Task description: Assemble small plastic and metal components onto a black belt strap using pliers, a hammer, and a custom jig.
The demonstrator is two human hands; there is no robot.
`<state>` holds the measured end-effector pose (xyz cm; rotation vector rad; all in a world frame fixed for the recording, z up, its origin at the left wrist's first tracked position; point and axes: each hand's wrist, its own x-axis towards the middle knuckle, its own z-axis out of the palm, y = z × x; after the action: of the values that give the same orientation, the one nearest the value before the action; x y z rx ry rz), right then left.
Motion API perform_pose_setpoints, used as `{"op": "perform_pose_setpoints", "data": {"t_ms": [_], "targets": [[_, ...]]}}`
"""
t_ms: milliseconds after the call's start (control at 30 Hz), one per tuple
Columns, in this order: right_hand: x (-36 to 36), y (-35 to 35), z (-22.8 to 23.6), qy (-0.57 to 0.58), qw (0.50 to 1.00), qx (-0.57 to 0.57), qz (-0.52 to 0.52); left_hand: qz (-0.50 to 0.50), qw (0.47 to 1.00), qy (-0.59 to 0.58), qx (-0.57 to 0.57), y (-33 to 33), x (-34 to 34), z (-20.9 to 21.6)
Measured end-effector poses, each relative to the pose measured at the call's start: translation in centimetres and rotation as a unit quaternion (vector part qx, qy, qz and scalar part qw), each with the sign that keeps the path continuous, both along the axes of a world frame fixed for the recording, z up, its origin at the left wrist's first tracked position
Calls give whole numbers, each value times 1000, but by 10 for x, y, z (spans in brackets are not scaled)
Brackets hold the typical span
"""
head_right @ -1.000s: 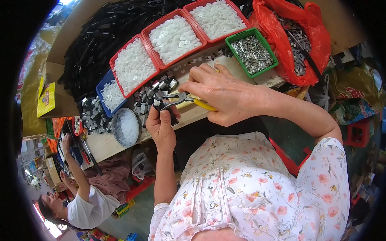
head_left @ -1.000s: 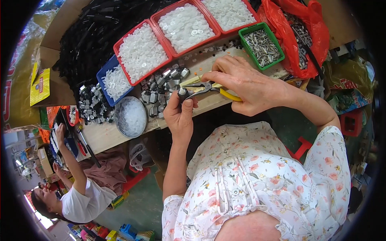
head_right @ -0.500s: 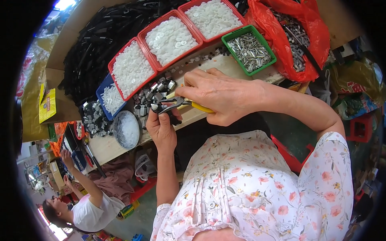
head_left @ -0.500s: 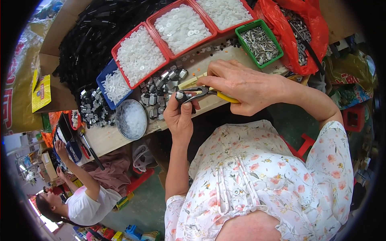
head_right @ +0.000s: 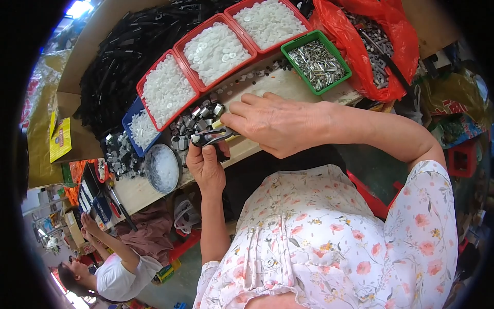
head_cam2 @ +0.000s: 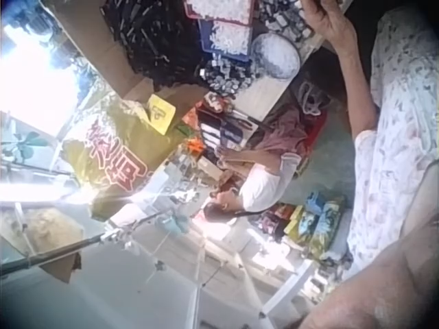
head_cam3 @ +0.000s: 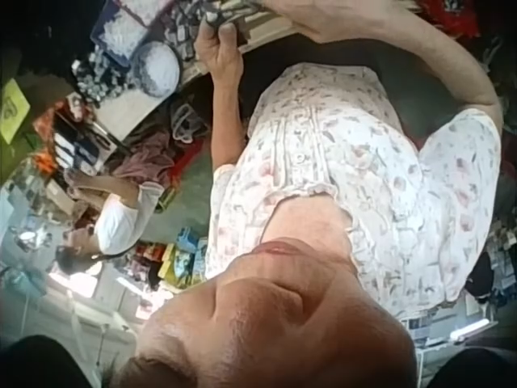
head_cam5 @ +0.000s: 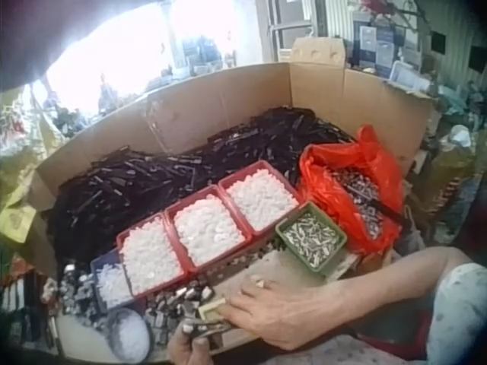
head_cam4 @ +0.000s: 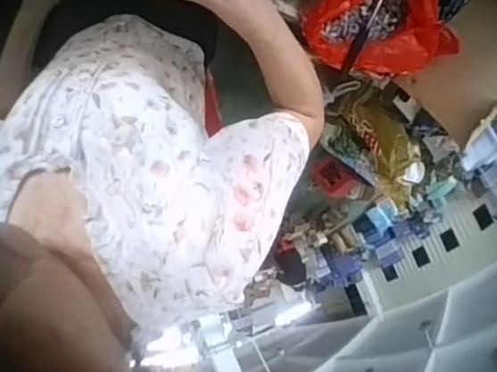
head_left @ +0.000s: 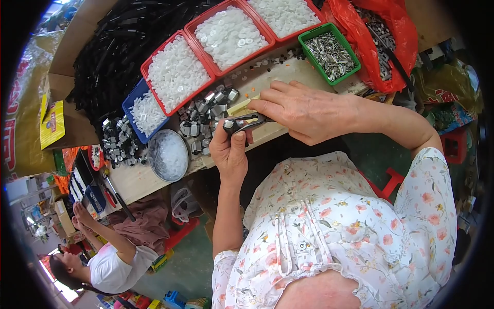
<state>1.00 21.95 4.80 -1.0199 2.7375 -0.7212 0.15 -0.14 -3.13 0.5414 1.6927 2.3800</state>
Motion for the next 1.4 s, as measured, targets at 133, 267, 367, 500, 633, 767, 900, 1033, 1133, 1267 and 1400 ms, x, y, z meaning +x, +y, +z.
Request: {"op": "perform_pose_setpoints", "data": {"t_ms": [133,267,367,500,633,767,900,1033,1133,1267,1400], "targets": [[5,-3,-1,24,1000,5,-11,21,1000,10,-20,3,3,10],[6,-3,-3,11,1000,-20,-20,0,998,0,-63,-5,0,7],[0,4,-12,-19,997,-68,-30,10,997,-3,-71,-1,-1,12],[-8,16,-6,-136,983,-116,-52,-7,992,-87,-96,-8,-2,16],[-12,28,-1,-188,963,-166,-97,-133,923,-327,156,-14,-2,21],[-9,41,-13,-123,972,-147,-134,-207,839,-399,308,-17,-3,17],[-7,46,-22,-122,972,-104,-171,-223,802,-432,347,-16,-5,17],[-3,44,-48,8,978,-17,-208,-229,790,-441,359,-19,-3,12],[-4,41,-60,24,969,81,-231,-217,803,-439,340,-19,-2,13],[-6,33,-75,56,949,188,-247,-206,821,-429,316,-21,-2,8],[-5,36,-83,98,947,185,-245,-175,868,-401,237,-17,-2,10]]}}
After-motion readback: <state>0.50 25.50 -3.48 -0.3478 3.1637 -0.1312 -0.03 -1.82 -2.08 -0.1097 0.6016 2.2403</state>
